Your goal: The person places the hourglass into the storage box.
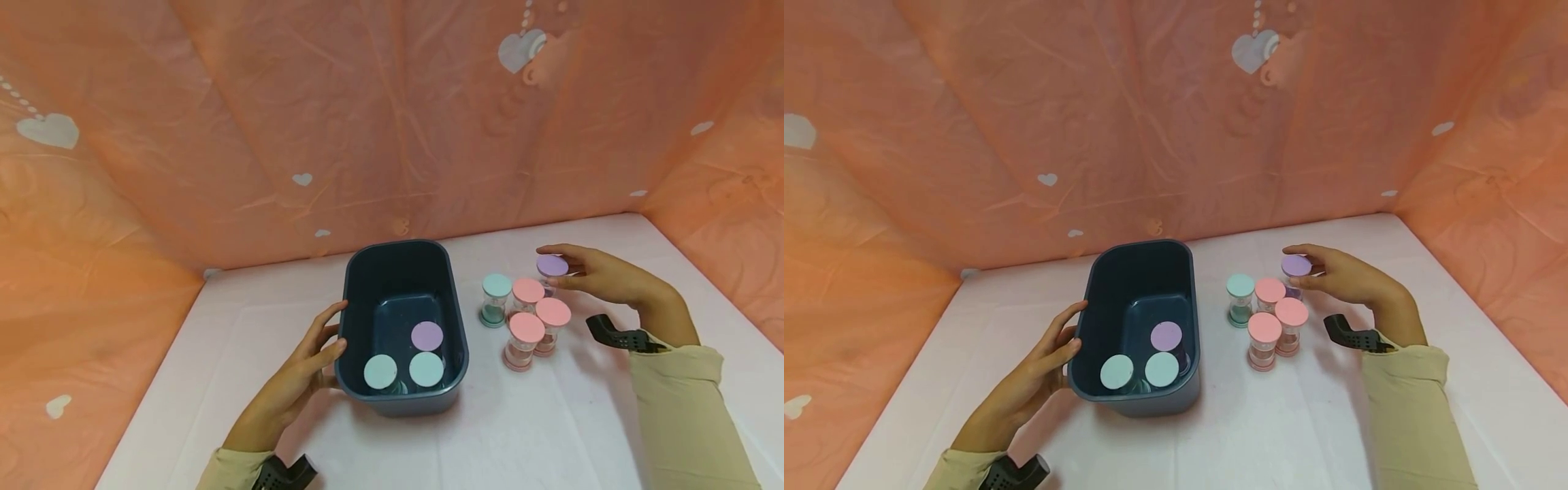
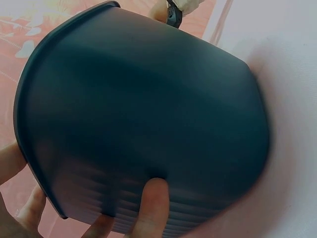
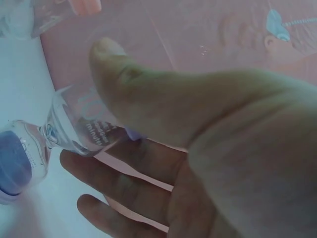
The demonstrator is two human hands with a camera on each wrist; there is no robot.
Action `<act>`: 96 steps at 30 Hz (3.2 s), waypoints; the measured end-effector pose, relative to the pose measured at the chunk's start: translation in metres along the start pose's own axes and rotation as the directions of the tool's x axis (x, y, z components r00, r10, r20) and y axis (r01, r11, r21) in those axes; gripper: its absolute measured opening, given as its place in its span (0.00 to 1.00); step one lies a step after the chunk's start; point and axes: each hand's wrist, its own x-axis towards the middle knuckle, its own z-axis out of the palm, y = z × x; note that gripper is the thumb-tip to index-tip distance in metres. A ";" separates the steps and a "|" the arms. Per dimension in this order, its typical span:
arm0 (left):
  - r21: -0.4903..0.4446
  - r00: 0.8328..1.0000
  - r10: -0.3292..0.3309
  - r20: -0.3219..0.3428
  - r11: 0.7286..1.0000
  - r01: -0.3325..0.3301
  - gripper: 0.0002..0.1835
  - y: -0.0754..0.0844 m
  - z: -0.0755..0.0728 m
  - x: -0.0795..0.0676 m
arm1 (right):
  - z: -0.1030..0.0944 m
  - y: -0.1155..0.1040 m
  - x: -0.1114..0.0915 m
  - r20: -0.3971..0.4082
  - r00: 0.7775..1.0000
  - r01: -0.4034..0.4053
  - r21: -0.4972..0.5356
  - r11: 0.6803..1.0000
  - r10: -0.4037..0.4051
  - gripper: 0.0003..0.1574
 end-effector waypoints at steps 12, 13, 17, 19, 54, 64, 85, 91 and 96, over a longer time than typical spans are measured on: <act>-0.003 1.000 -0.001 0.005 1.000 0.001 0.33 0.000 0.001 0.000 | 0.002 0.003 0.001 0.003 1.000 -0.027 0.032 0.999 0.027 0.36; 0.000 1.000 -0.001 0.004 1.000 0.001 0.33 -0.001 0.001 0.001 | 0.002 0.003 0.001 0.006 0.999 -0.032 0.038 0.999 0.032 0.36; 0.007 1.000 0.006 0.000 1.000 -0.006 0.33 -0.001 0.000 0.000 | 0.002 0.003 0.003 -0.008 1.000 -0.023 0.035 0.999 0.024 0.36; 0.008 1.000 0.011 0.002 1.000 -0.011 0.33 -0.001 -0.001 0.000 | 0.002 0.002 0.004 -0.034 0.999 -0.016 0.011 1.000 0.017 0.35; 0.012 1.000 0.009 -0.006 1.000 -0.009 0.34 0.001 0.000 0.003 | -0.025 -0.064 -0.024 -0.372 0.927 -0.025 0.060 0.998 0.045 0.32; 0.014 1.000 0.010 -0.008 1.000 -0.010 0.34 0.001 0.000 0.004 | -0.019 -0.070 -0.023 -0.330 0.944 -0.022 0.000 1.000 0.021 0.24; 0.002 1.000 0.012 -0.009 1.000 -0.012 0.34 0.001 0.000 0.003 | 0.008 -0.094 0.002 -0.256 0.965 0.060 0.027 0.998 -0.051 0.27; 0.004 1.000 0.014 -0.008 1.000 -0.014 0.33 0.000 0.000 0.004 | 0.011 -0.097 0.001 -0.241 0.967 0.098 0.043 0.994 -0.085 0.28; 0.010 1.000 0.013 -0.002 1.000 -0.013 0.34 0.000 0.001 0.004 | 0.015 -0.103 -0.001 -0.281 0.955 0.119 0.066 0.991 -0.096 0.32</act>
